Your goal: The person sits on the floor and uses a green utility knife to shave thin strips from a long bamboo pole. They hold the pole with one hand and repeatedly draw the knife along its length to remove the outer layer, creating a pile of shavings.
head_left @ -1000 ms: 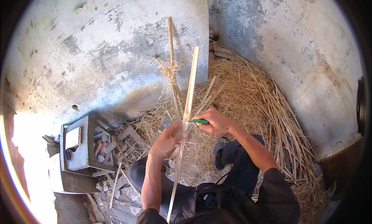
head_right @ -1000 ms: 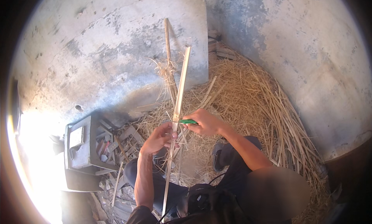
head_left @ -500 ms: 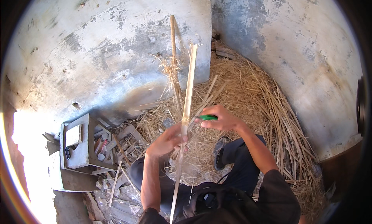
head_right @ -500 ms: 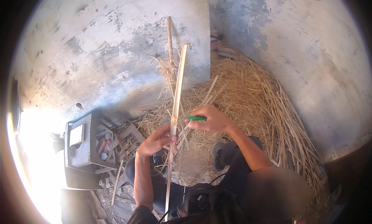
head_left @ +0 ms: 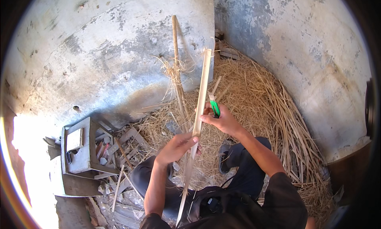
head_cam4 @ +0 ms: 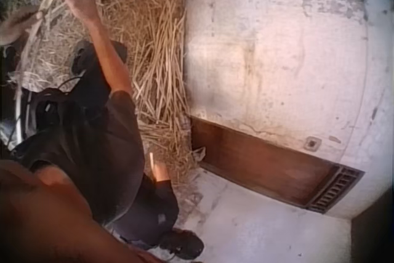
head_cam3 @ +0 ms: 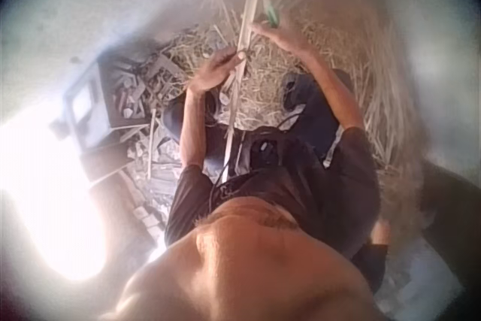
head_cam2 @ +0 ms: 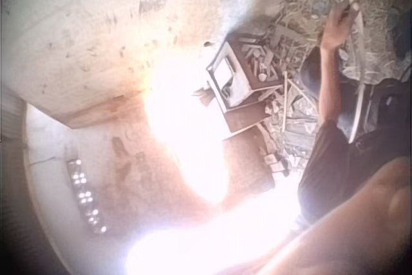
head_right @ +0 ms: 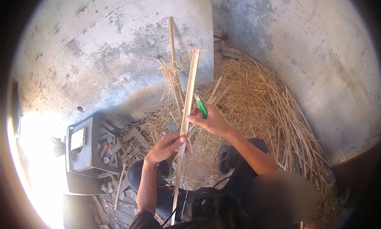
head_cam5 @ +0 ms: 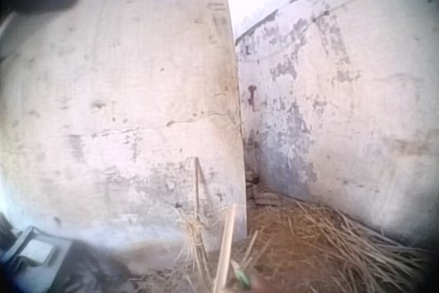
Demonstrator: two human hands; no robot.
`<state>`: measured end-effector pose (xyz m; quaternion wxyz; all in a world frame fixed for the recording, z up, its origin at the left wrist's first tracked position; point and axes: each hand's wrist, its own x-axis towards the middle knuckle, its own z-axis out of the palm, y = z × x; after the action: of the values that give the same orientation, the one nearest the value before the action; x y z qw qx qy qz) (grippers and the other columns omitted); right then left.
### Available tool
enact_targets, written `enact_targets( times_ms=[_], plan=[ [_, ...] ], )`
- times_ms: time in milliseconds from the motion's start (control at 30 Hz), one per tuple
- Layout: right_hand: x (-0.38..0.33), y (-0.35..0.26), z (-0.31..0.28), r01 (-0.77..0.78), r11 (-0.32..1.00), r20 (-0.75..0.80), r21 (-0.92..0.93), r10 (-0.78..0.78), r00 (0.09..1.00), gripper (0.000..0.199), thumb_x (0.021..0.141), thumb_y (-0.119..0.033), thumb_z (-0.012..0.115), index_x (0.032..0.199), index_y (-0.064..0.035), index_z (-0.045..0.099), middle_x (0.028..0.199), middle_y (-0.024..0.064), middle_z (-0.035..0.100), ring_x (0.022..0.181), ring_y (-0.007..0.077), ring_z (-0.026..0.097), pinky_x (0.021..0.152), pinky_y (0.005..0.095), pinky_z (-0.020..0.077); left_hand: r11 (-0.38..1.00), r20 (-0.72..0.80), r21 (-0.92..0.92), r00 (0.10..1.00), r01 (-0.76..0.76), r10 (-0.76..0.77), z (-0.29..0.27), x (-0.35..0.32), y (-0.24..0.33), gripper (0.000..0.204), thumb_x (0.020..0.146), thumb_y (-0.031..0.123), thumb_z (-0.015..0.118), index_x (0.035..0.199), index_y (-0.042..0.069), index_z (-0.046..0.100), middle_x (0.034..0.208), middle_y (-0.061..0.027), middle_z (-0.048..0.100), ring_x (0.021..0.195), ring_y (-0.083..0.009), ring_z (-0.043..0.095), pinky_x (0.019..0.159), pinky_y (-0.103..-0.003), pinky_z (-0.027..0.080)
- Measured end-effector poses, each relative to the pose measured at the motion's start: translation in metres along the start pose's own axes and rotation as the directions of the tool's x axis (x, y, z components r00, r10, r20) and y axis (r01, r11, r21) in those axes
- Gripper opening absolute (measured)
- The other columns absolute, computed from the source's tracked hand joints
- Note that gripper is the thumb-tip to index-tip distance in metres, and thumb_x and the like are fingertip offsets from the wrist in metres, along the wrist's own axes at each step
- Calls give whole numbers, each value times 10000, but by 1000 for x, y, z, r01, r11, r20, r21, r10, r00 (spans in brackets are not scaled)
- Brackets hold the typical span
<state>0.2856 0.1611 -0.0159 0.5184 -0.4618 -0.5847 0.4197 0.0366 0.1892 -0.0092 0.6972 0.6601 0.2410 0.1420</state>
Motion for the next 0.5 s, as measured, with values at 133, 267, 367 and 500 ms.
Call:
enact_targets(
  times_ms=[133, 267, 367, 500],
  plan=[
    [0, 8, 0, 61, 998, -82, -10, -62, 995, 303, 983, -321, 710, 1104, -43, 690, 869, 20, 688, 789, 107, 625, 741, 328, 497, 999, -138, -44, 990, 1, -7, 9, 1, -4, 357, 1131, 341, 489, 1139, 6, 613, 881, -71, 705, 749, -176, 742, 650, -289, 578],
    [-6, -4, -5, 146, 967, -18, -208, -153, 988, 266, 997, -273, 663, 1166, -68, 658, 866, 61, 696, 747, 149, 664, 715, 366, 521, 989, -265, -132, 964, -64, 27, 11, -3, 2, 328, 1144, 307, 443, 1131, 6, 575, 826, -78, 673, 647, -172, 712, 536, -275, 551],
    [-10, -8, -1, 289, 815, 121, -502, -264, 957, 244, 991, -243, 650, 1178, -86, 651, 879, 79, 707, 715, 203, 697, 659, 380, 538, 988, -312, -127, 949, -91, 47, 10, -4, 3, 340, 1144, 321, 441, 1117, 9, 574, 780, -68, 647, 599, -158, 680, 518, -278, 533],
    [-9, -3, 9, 446, 645, 217, -621, -405, 888, 214, 963, -234, 680, 1119, -87, 680, 882, 62, 719, 666, 248, 704, 578, 367, 534, 980, -315, -120, 942, -159, 114, 10, -2, -5, 317, 1149, 292, 425, 1117, 11, 570, 737, -50, 613, 550, -141, 632, 490, -269, 521]
  ],
)
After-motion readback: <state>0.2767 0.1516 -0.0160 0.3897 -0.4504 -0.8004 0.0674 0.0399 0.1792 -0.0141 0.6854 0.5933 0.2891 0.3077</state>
